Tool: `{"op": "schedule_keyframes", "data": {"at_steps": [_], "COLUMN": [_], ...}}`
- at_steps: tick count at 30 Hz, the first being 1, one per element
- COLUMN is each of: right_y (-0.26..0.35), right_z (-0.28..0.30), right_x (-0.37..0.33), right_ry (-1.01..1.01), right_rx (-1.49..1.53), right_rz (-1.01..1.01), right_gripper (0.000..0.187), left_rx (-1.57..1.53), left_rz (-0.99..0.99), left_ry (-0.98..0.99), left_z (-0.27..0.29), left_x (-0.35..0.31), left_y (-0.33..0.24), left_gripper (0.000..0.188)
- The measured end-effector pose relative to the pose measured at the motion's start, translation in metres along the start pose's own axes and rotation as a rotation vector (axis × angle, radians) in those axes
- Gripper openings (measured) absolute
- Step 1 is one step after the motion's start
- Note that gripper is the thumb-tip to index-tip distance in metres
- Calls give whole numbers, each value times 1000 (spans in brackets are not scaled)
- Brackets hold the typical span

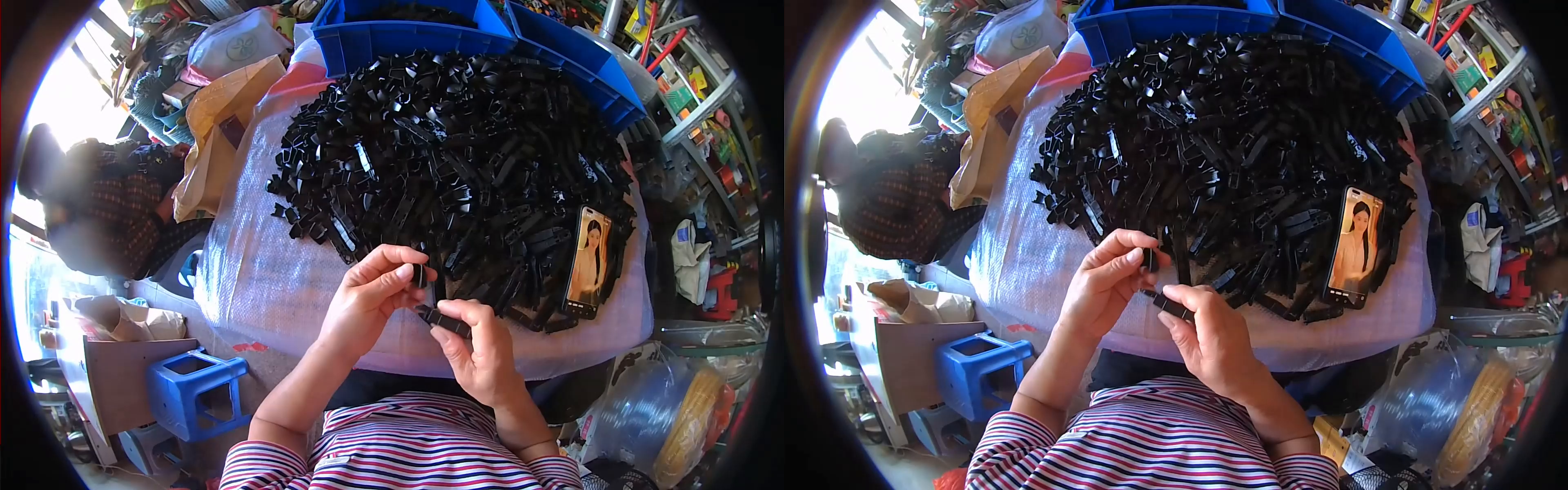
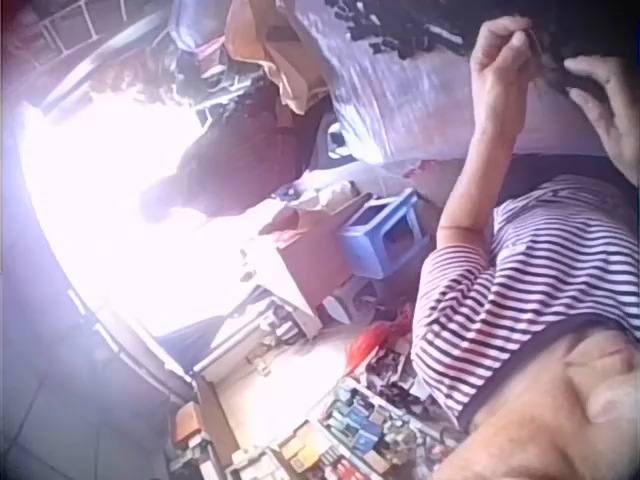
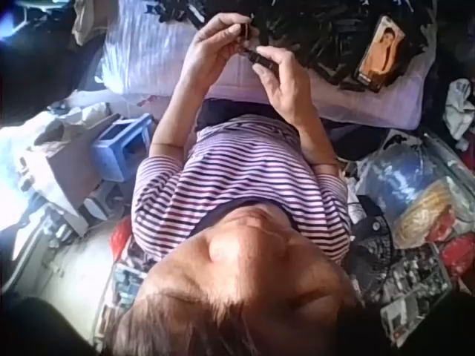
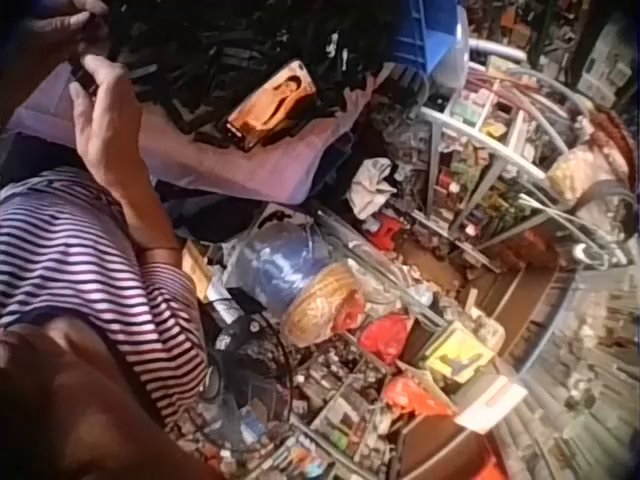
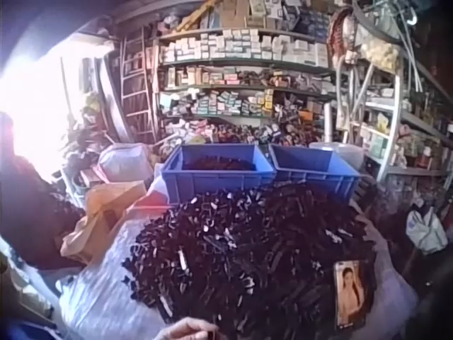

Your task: Sorting and inspecting small black plastic components on a workbench in a manufacturing environment.

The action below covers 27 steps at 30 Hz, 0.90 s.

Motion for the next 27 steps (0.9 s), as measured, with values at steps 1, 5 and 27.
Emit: {"op": "schedule_keyframes", "data": {"at_steps": [1, 5, 27], "right_y": [-2, -2, -11], "right_z": [1, 5, 9], "right_x": [2, 3, -2], "right_ry": [-1, 16, -20], "right_rx": [-1, -108, 147], "right_rz": [0, 62, -346], "right_gripper": [25, 25, 19], "left_rx": [-37, -18, 729], "left_rz": [-9, -50, -415], "left_ry": [24, 32, -122], "left_z": [-3, 0, -13], "left_x": [0, 2, -13], "left_y": [0, 4, -1], "left_gripper": [15, 15, 10]}}
Point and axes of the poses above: each hand's wrist, its own x-axis towards the middle knuckle, its own z-axis out of the back of the hand, y = z × x, the point moved 4 cm from there along x, towards the middle knuckle, and after that the axes turned 12 degrees about z, right-handed, at the moved point
